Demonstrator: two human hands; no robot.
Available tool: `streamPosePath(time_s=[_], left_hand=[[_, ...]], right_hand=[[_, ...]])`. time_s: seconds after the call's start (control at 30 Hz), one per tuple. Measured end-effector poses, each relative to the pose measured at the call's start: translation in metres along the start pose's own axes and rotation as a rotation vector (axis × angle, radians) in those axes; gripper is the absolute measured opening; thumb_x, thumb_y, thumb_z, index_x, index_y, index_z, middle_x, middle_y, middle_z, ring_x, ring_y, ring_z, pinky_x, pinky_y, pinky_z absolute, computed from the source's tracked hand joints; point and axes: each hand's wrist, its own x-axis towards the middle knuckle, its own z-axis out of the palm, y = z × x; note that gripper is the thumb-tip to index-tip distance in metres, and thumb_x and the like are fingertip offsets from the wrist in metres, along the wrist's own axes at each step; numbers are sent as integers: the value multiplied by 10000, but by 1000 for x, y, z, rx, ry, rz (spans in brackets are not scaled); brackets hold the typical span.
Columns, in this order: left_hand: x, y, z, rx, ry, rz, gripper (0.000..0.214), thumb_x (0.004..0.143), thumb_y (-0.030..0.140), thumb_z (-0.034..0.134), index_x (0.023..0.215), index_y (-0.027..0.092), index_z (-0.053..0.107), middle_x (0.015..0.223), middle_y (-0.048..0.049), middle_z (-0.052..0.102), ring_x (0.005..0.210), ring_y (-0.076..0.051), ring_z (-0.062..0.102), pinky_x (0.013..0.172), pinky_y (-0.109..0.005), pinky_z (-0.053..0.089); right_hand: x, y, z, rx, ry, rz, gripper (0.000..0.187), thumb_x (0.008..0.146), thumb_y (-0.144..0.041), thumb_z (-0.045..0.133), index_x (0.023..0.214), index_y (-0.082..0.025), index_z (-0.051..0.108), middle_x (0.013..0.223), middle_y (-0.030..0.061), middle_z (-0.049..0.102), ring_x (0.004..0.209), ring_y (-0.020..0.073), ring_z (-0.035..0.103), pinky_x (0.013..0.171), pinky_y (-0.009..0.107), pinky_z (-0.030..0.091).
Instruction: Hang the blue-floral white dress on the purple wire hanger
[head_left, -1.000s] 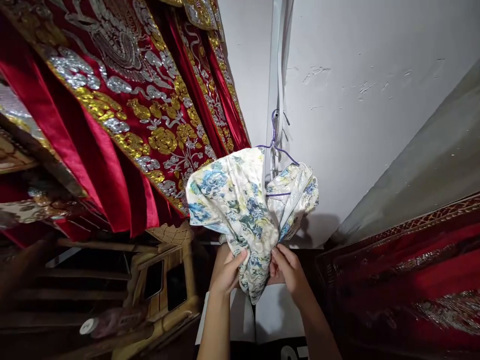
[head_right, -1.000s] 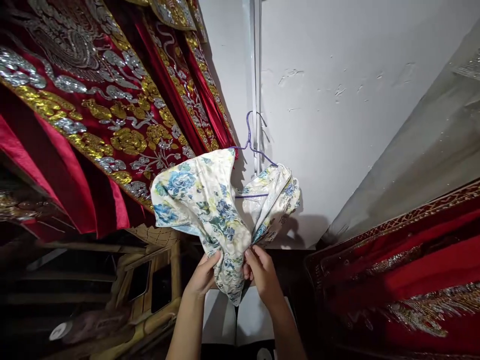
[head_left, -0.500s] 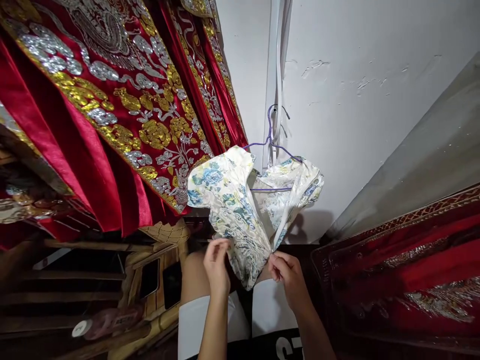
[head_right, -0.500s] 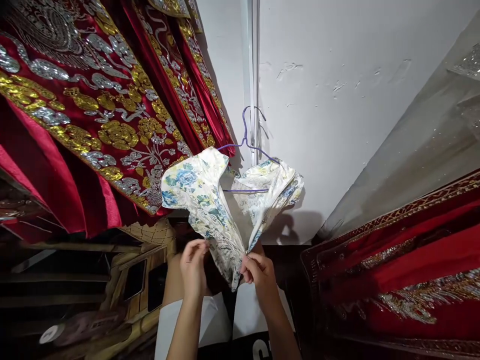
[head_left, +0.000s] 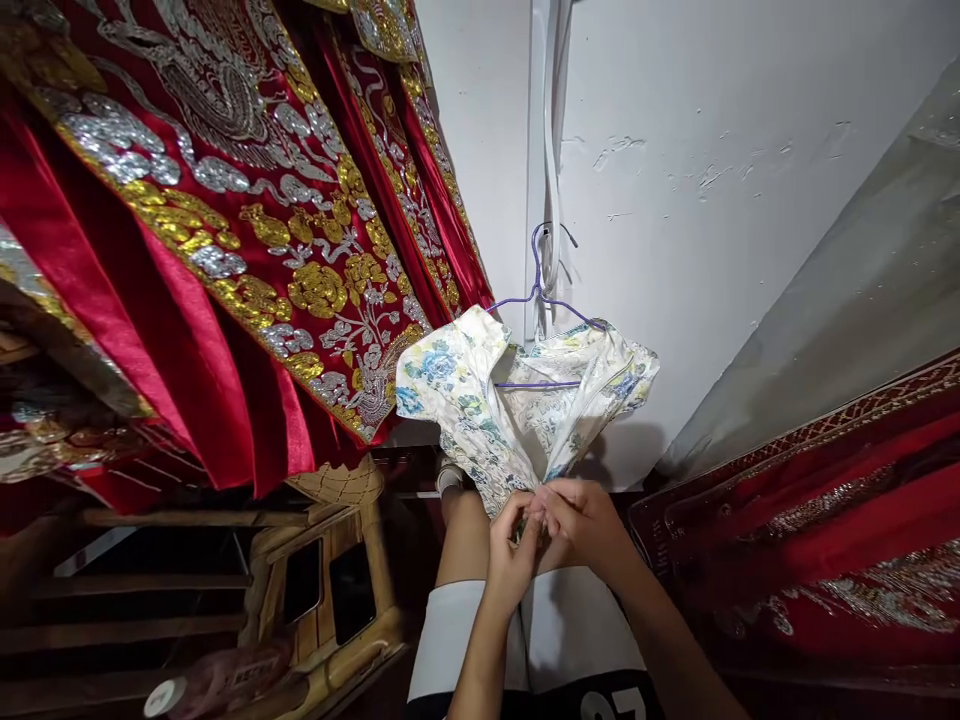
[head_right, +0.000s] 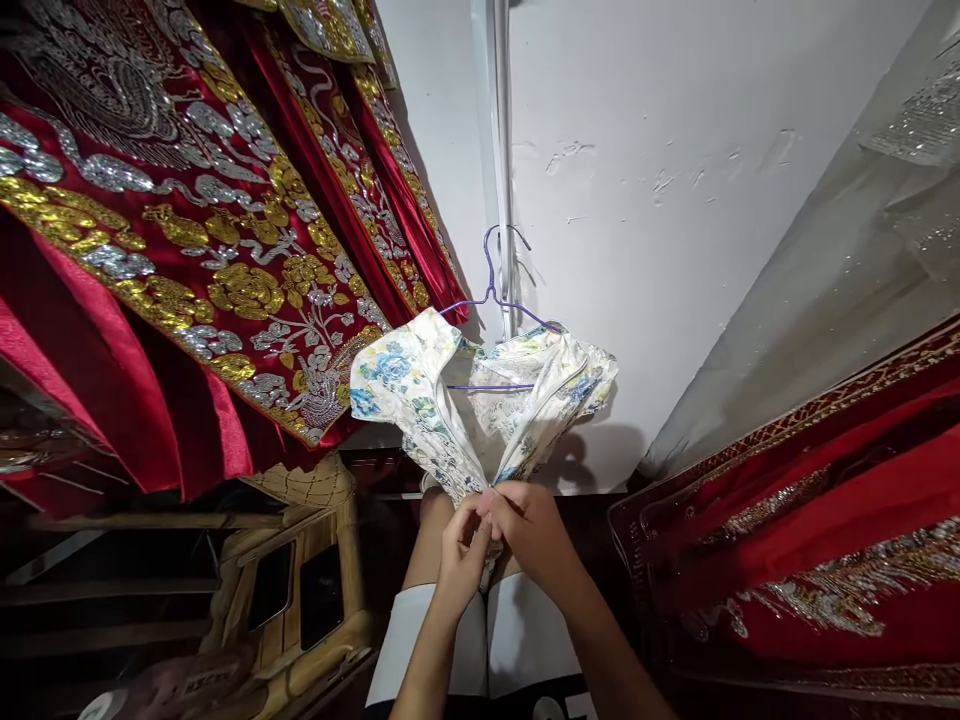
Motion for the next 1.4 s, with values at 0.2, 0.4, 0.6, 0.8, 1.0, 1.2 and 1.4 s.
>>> streamPosePath(time_s=[0.2, 0.4, 0.6, 0.8, 1.0, 1.2, 1.4], left_hand=[[14, -26, -5, 49, 88, -41, 351, 888, 537, 631, 880, 186, 630, 716, 0, 557, 660, -160, 517, 642, -266, 422], [31, -38, -17, 219, -89, 50, 271, 962, 424, 531, 858, 191, 624, 751, -16, 597, 698, -170, 557, 661, -260, 414], [32, -44, -37, 367, -149, 35, 319, 961, 436, 511, 765, 196, 589, 638, 14, 521, 602, -151, 487, 606, -249, 378], [66, 17, -33, 430, -247, 259, 226, 1004, 343, 485, 957, 201, 654, 899, -67, 680, 872, -209, 644, 807, -308, 488], [127, 131, -24, 444, 17, 734, 340, 1027, 281, 495, 1357, 214, 541, 1030, -61, 698, 880, -166, 655, 854, -322, 506], [156, 174, -14, 837, -32, 893, 203, 1036, 295, 457, 957, 182, 607, 919, -66, 686, 881, -196, 605, 839, -346, 447], [175, 169, -56, 767, 352, 889, 209, 1048, 315, 422, 947, 188, 554, 935, -69, 642, 894, -185, 581, 840, -321, 439]], right_hand=[[71, -50, -13, 193, 95, -29, 360, 824, -482, 690, 658, -164, 720, 463, -24, 550, 409, 79, 393, 439, 234, 311], [117, -90, -28, 388, 166, -108, 398, 756, -511, 790, 697, -126, 710, 529, 21, 619, 402, 53, 404, 379, 210, 272], [106, -90, -30, 366, 188, -149, 381, 802, -517, 743, 737, -142, 722, 558, 23, 628, 421, 66, 401, 387, 217, 269], [95, -93, -23, 290, 201, -253, 342, 867, -489, 659, 764, -168, 717, 557, 2, 616, 453, 80, 420, 444, 223, 333], [90, -103, -25, 228, 159, -315, 324, 878, -441, 640, 704, -172, 687, 541, -2, 602, 444, 85, 424, 459, 238, 326], [89, -100, -22, 224, 163, -351, 338, 893, -463, 635, 696, -188, 653, 518, -19, 558, 458, 94, 429, 474, 242, 334], [97, -51, -13, 185, 95, -231, 320, 854, -350, 613, 574, -195, 600, 455, -31, 510, 441, 96, 422, 475, 241, 321]])
